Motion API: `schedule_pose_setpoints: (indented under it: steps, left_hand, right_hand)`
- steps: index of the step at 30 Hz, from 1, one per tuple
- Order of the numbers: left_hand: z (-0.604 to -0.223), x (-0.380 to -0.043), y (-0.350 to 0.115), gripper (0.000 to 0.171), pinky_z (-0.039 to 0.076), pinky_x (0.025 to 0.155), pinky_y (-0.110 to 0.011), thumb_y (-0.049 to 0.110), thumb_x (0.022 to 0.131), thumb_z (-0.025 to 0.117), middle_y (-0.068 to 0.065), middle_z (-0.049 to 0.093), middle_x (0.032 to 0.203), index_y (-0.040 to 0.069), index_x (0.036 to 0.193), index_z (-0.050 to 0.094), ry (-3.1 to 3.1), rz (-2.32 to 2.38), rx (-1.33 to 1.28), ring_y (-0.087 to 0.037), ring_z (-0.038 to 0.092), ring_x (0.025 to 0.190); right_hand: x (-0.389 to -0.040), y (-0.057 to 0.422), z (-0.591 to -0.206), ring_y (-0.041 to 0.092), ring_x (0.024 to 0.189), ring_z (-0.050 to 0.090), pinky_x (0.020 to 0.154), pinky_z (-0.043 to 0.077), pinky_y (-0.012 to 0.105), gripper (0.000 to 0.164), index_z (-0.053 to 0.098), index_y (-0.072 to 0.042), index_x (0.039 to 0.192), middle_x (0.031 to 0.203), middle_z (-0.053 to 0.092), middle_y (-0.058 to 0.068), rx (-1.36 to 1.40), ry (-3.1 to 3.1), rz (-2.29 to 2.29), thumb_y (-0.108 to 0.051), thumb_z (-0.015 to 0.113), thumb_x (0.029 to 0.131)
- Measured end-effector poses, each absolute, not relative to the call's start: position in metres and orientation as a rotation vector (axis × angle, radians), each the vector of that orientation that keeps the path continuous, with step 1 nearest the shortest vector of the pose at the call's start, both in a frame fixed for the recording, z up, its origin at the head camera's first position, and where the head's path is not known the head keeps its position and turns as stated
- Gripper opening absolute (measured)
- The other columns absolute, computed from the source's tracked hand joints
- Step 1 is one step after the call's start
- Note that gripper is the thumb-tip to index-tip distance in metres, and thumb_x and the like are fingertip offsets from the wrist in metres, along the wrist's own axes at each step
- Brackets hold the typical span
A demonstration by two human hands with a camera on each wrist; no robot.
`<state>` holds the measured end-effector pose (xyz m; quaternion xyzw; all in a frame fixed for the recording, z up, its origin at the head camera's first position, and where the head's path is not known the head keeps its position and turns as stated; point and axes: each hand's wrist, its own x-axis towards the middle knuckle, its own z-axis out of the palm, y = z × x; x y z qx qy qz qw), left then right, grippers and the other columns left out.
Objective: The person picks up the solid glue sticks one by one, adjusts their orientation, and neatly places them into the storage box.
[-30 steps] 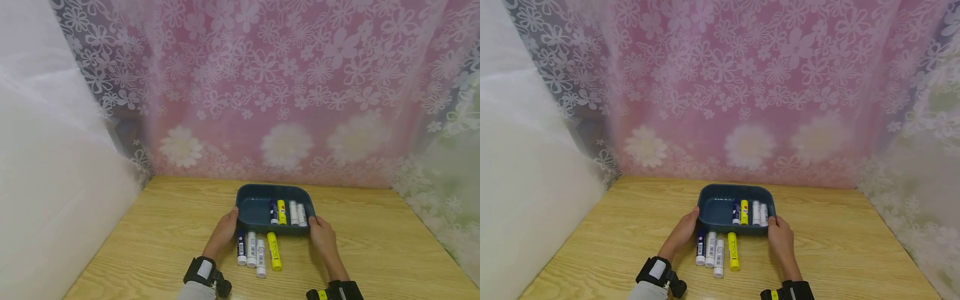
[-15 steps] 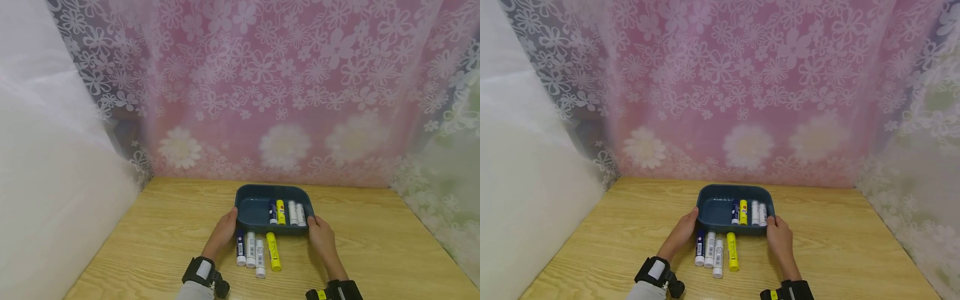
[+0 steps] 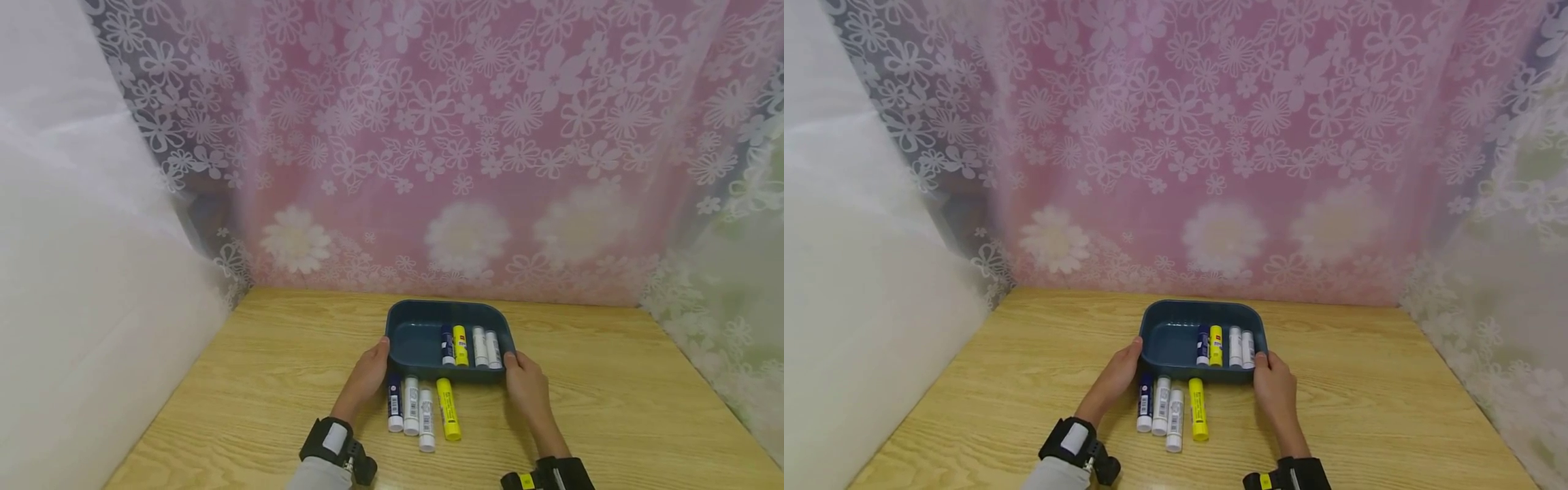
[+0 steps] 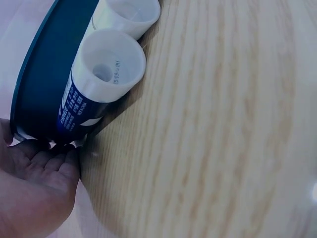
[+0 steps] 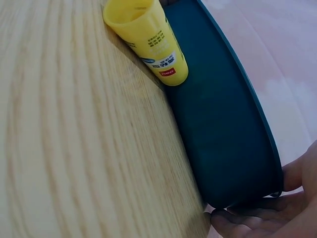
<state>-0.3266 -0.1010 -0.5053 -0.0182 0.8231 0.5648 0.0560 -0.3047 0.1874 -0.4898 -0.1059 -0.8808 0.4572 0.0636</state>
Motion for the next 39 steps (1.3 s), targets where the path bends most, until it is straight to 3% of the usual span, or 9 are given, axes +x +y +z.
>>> schedule_pose_setpoints:
  steps: [6,22,29,32,34,37,39]
  left_hand:
    - [-0.504,-0.329,-0.102,0.07,0.025,0.122,-0.061,0.055,0.109,0.024,-0.015,0.041,0.16,0.005,0.154,0.043,2.514,1.7,-0.04,-0.039,0.033,0.151]
    - [-0.491,-0.337,-0.111,0.053,0.032,0.118,-0.06,0.033,0.112,0.03,-0.019,0.049,0.153,0.0,0.15,0.047,2.658,1.525,0.152,-0.041,0.042,0.145]
    - [-0.478,-0.343,-0.111,0.048,0.039,0.114,-0.059,0.027,0.109,0.036,-0.018,0.057,0.146,0.0,0.144,0.054,2.68,1.445,0.146,-0.039,0.049,0.14]
    - [-0.473,-0.346,-0.113,0.045,0.048,0.106,-0.055,0.025,0.108,0.039,-0.017,0.065,0.133,-0.001,0.138,0.059,2.72,1.374,0.14,-0.036,0.059,0.127]
    - [-0.47,-0.349,-0.114,0.042,0.054,0.092,-0.047,0.022,0.106,0.041,-0.014,0.069,0.115,-0.002,0.132,0.063,2.761,1.328,0.152,-0.03,0.064,0.108]
    - [-0.467,-0.352,-0.114,0.034,0.048,0.068,-0.034,0.02,0.105,0.043,-0.008,0.063,0.085,-0.002,0.112,0.069,2.811,1.261,0.17,-0.022,0.059,0.079]
    - [-0.467,-0.352,-0.114,0.031,0.044,0.059,-0.029,0.019,0.105,0.045,-0.004,0.059,0.074,0.0,0.101,0.07,2.828,1.242,0.173,-0.017,0.056,0.068]
  right_hand:
    - [-0.305,0.187,-0.49,0.035,0.098,0.056,0.076,0.041,0.038,0.046,0.061,0.003,0.129,0.108,0.062,0.023,-0.339,-2.654,1.369,-0.029,0.036,0.109]
    - [-0.304,0.187,-0.49,0.031,0.085,0.054,0.066,0.036,0.033,0.039,0.064,0.003,0.114,0.086,0.057,0.015,-0.322,-2.63,1.379,-0.027,0.04,0.108]
    - [-0.302,0.189,-0.489,0.033,0.094,0.054,0.074,0.04,0.037,0.042,0.063,0.003,0.122,0.104,0.061,0.021,-0.323,-2.64,1.36,-0.028,0.038,0.109]
    - [-0.302,0.188,-0.487,0.033,0.093,0.054,0.073,0.039,0.036,0.042,0.063,0.003,0.121,0.101,0.061,0.021,-0.315,-2.63,1.378,-0.028,0.039,0.108]
    - [-0.302,0.187,-0.488,0.031,0.089,0.054,0.069,0.038,0.035,0.041,0.064,0.003,0.118,0.095,0.059,0.019,-0.312,-2.627,1.376,-0.027,0.039,0.108]
    - [-0.302,0.186,-0.489,0.029,0.084,0.053,0.066,0.036,0.033,0.04,0.064,0.003,0.116,0.086,0.056,0.015,-0.312,-2.626,1.369,-0.027,0.039,0.108]
    - [-0.302,0.186,-0.489,0.029,0.082,0.053,0.065,0.036,0.033,0.039,0.064,0.003,0.115,0.086,0.056,0.014,-0.312,-2.627,1.363,-0.027,0.039,0.108]
